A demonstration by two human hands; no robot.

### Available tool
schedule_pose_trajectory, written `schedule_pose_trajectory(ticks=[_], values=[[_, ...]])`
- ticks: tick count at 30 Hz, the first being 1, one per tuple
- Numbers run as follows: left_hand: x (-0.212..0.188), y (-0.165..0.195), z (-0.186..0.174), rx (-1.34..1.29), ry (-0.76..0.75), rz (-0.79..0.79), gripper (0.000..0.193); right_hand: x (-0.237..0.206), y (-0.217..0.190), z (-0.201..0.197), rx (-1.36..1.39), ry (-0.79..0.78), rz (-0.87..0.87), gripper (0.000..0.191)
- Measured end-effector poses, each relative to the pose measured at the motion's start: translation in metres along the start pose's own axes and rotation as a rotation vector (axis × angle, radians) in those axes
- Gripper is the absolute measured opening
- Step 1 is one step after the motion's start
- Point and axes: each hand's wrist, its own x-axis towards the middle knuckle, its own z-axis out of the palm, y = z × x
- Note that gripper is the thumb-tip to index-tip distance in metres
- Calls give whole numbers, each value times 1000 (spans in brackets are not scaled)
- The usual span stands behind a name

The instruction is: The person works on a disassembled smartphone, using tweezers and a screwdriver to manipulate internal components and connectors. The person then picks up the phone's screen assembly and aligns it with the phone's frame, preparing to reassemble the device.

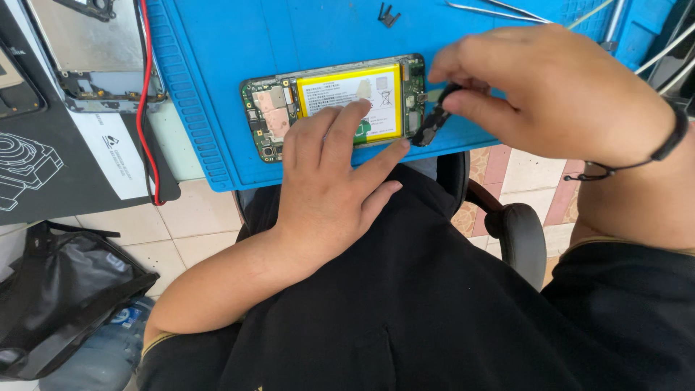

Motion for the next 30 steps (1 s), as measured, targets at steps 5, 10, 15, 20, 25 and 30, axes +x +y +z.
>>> schedule_pose_trajectory(ticks=[5, 10, 15, 20, 25, 30], values=[[-1, 1, 0, 16, -19, 4, 47, 13, 9, 4, 20, -82, 52, 19], [-1, 2, 1, 26, -24, 4, 48, 21, 13, 3, 93, 4, -67, 16], [-2, 2, 4, 47, -26, 2, 50, 26, 10, 5, 89, 52, -114, 18], [-3, 4, 8, 90, -24, 12, 58, 28, 6, 9, -18, 102, -105, 18], [-3, 5, 14, 108, -33, -7, 72, 21, -4, 15, -128, 204, -77, 20], [-4, 8, 16, 105, -13, -30, 72, 17, -5, 19, -128, 260, -51, 21]])
